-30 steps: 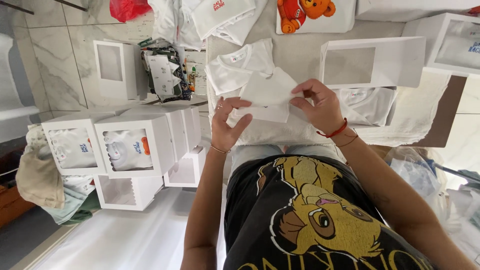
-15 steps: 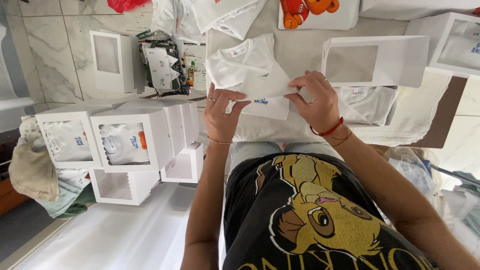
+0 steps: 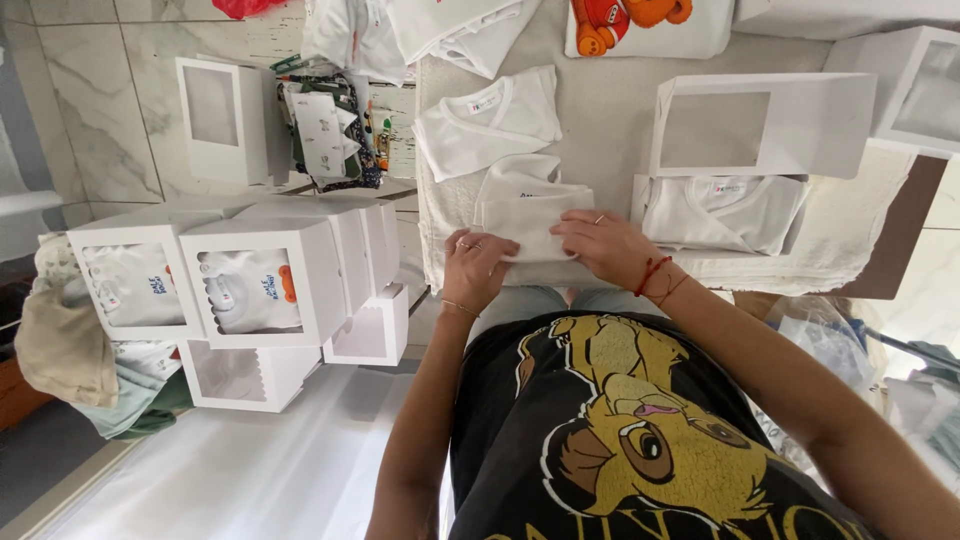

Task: The person folds white baby onesies and socks, then places them into white boxes with clear windows. The person repeats this process multiple times, handling the items one at a time and arranging them neatly inside the boxes.

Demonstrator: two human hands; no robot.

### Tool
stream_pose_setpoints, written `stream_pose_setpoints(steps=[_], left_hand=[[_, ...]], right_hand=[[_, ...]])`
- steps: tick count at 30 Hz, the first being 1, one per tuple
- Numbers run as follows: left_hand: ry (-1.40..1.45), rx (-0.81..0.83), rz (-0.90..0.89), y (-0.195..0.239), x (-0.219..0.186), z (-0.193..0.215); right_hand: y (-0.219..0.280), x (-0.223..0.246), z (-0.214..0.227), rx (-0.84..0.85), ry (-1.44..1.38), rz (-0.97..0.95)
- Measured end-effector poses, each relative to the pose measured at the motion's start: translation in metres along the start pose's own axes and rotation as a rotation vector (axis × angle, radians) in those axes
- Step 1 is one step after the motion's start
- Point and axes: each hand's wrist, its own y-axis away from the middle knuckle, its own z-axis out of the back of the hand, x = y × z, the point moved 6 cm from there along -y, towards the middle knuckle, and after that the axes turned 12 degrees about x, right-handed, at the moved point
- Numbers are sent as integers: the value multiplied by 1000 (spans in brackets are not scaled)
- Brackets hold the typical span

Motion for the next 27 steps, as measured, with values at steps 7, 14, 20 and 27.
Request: stream_pose_setpoints(steps=[7, 14, 20, 27], left_hand=[[322, 141, 506, -22, 19, -1], [50, 372, 358, -21, 19, -11], [-61, 246, 303, -26, 21, -8], [104, 137, 185, -47, -20, 47]], right_hand=[[-10, -48, -21, 169, -669, -684], [-13, -47, -23, 167, -636, -625], [-7, -32, -26, 239, -138, -407], [17, -23, 28, -135, -302, -191]])
